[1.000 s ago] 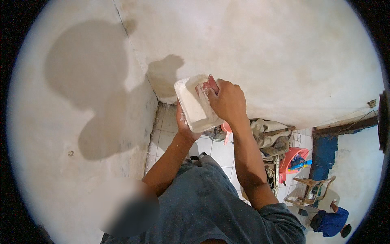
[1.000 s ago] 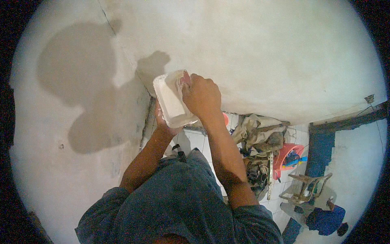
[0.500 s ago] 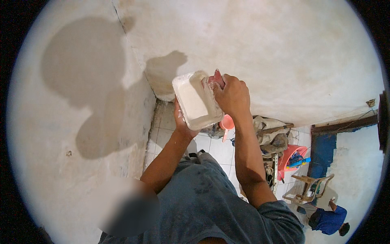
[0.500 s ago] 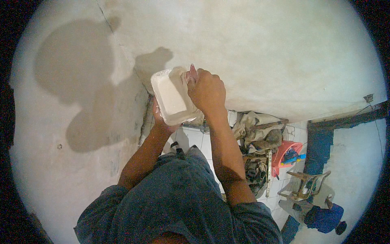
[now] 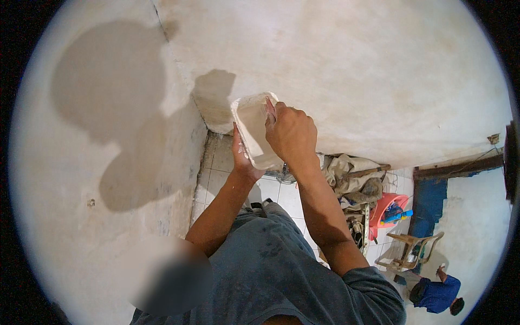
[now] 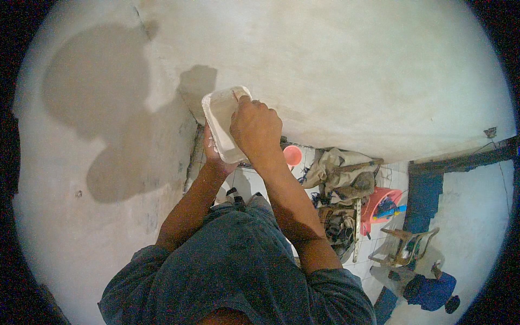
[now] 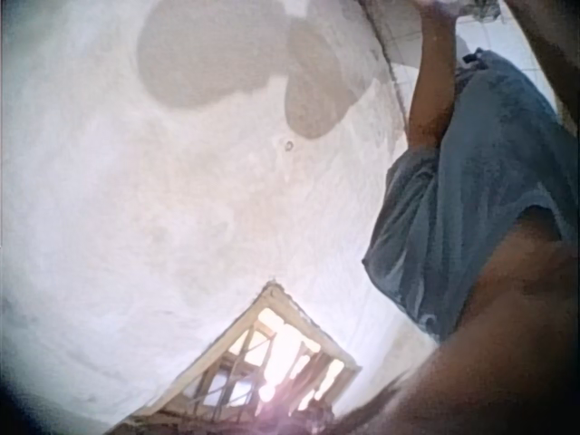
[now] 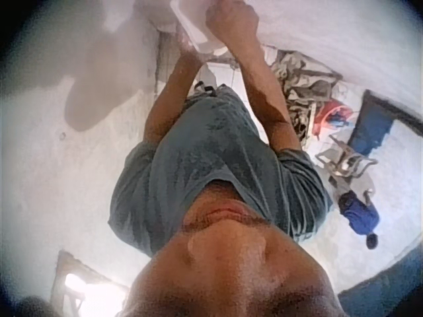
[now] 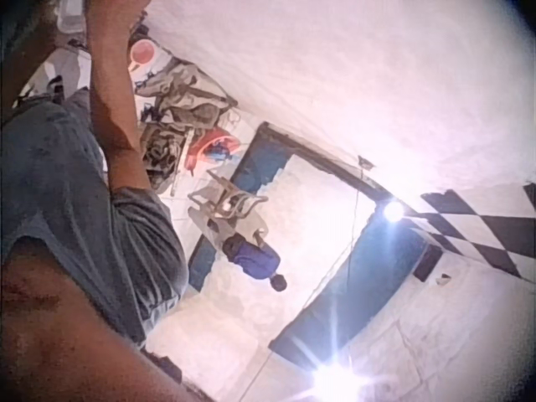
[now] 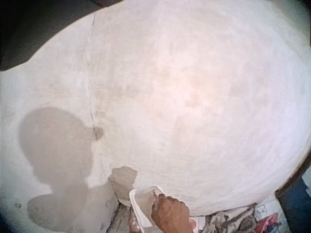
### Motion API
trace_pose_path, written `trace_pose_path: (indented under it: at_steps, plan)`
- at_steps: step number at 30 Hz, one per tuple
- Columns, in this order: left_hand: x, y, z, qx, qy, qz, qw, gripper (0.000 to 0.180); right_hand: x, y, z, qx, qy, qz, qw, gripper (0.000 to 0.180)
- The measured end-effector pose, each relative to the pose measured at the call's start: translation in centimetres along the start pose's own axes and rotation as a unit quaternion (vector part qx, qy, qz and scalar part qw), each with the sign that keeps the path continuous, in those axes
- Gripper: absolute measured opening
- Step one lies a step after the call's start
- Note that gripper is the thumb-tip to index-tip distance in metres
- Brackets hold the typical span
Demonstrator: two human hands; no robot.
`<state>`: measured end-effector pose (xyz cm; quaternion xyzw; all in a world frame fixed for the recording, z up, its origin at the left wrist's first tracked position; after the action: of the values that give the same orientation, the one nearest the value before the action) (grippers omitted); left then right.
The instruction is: The person mixes wall putty in a container using a scraper and then applies the mixture to a wall surface near a window frame.
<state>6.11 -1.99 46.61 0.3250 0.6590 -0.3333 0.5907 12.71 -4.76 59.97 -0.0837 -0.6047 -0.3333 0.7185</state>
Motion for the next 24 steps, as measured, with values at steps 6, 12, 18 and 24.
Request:
trace_pose_path:
  at_steps: [6,12,18,24]
  plan:
    - [-0.8,0.0,-0.3,-0.019,-0.002,-0.014,1.000,0.062,0.8,1.0,-0.7,0.010,0.045,0.009,0.999,0.026]
    - [-1.2,-0.1,0.0,-0.015,-0.002,-0.016,1.000,0.061,0.7,1.3,-0.7,0.015,0.064,0.022,0.998,0.026]
    - [-1.2,-0.6,0.1,-0.023,0.008,0.021,0.999,0.061,1.0,0.6,-0.2,0.002,0.080,0.041,0.996,0.026]
    - [-2.6,-1.1,0.0,-0.029,0.043,0.036,0.998,0.061,0.9,-0.2,0.1,-0.006,0.087,0.047,0.995,0.027]
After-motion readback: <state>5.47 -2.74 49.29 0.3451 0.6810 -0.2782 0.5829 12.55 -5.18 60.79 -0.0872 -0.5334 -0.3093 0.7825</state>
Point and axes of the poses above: each hand's wrist, its own y-axis towards the middle knuckle, its own x-axis out of the back of the hand, z = x × y, the point moved 9 cm from there along y, towards the middle knuckle, and after that the axes turned 7 degrees about -y, right-handed, at the moved point
